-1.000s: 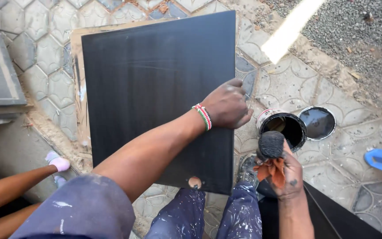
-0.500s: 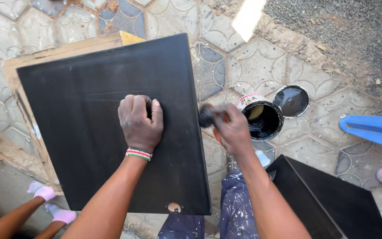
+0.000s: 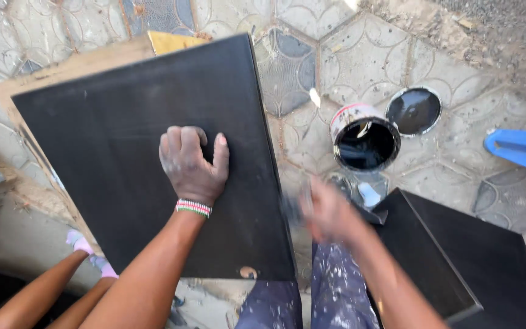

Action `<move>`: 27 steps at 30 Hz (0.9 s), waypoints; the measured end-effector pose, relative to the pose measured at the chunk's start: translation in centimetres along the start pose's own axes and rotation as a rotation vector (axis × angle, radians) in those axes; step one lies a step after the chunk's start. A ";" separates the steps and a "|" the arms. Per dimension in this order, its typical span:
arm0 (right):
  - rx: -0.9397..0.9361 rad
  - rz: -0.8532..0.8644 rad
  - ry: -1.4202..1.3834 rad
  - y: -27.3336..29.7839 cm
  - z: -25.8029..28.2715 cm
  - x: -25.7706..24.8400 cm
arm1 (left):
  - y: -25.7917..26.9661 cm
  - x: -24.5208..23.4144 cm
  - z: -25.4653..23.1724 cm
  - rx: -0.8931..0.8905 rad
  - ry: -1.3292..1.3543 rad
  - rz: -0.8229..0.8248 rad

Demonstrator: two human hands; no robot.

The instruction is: Applying black paint to a wooden furniture panel using a small brush

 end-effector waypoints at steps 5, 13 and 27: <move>-0.110 -0.243 -0.173 6.8 -5.2 3.7 | 0.9 0.1 0.3 -0.028 0.008 0.058; -0.690 -0.537 0.342 -17.0 22.3 -4.9 | 1.2 0.3 0.7 -0.021 -0.006 0.035; -0.755 -0.120 0.570 6.0 2.4 1.5 | 1.1 1.6 1.9 0.014 0.162 -0.121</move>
Point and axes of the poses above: each hand's wrist, its own y-axis away from the middle knuckle, its own x-axis out of the palm, z = x × y, the point moved 3 cm from there along -y, towards the middle knuckle, and after that the axes turned 3 degrees about -y, right-handed, at the moved point
